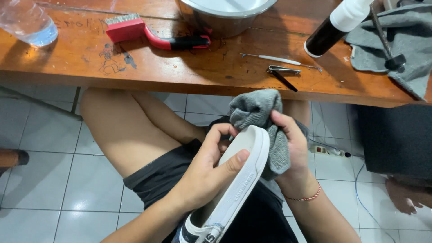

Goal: The person cleans a white Adidas slide by applying foam, scrubbing the upper and sole with a blue brush, wiping with a gray cloth, and using a red brush on the sole. The person repeats scrubbing and wiping steps on different parts of the slide.

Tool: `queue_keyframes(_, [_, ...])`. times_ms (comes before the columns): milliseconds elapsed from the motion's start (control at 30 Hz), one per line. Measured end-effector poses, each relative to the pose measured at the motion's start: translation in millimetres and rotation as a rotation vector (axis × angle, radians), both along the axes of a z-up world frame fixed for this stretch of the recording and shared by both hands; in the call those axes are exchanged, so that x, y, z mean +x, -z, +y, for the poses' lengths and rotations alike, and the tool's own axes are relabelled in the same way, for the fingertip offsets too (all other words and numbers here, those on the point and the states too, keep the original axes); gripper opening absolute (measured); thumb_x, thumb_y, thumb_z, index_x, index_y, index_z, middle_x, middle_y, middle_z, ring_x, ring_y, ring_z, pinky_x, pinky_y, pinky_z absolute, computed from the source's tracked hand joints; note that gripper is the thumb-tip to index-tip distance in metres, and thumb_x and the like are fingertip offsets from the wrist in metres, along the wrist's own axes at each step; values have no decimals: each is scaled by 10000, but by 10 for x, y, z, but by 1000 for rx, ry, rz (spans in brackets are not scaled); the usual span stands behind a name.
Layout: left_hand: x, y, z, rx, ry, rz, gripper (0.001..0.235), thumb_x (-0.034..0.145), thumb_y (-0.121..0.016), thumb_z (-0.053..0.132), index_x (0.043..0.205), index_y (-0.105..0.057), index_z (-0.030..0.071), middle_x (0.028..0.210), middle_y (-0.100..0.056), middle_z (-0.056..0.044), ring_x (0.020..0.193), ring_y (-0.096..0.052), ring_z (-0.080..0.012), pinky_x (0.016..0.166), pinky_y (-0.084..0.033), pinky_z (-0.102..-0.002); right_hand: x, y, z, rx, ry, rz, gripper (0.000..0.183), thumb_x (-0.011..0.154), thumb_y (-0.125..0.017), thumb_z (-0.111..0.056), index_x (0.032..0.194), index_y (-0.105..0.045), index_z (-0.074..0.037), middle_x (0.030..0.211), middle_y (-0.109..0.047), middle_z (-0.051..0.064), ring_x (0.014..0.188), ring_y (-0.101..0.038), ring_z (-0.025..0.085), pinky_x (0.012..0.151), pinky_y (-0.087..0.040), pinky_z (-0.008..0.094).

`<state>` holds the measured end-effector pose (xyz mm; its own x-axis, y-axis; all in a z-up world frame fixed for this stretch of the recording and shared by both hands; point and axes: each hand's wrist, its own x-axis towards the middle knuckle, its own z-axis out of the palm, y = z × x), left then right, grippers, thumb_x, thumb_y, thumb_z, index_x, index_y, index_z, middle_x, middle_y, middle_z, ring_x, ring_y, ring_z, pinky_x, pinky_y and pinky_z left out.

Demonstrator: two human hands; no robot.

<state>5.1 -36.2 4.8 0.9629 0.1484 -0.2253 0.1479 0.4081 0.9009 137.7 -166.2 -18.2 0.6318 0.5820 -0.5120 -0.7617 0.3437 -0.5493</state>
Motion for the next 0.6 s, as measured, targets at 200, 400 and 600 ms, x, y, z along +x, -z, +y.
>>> queue_keyframes(200, [59,33,67,-40,-32,110,503,905,-635,392,1292,-467,118,806,-640,-47,638,-597,-110,573,-504,-263,-37,-424,-120,-44,377,-768,337,1014,-447,-298,956,-680,-61,926,-698,90,914,-654,196,871,-559,325])
queue_keyframes(400, [89,245,64,-143,-104,-34,450,934,-666,234,1312,-451,118,850,-641,-47,697,-553,-61,636,-473,-232,-382,-526,-163,-277,-121,-2240,460,998,-355,-485,960,-633,-121,1130,-634,177,1042,-526,392,947,-491,543])
queue_keyframes(600, [49,185,40,-178,-107,29,431,943,-640,337,1259,-463,103,828,-657,-76,679,-590,-115,603,-472,-266,-372,-507,-219,-229,-49,-2569,111,1008,-549,-224,958,-641,-188,1039,-690,60,909,-647,203,809,-513,421])
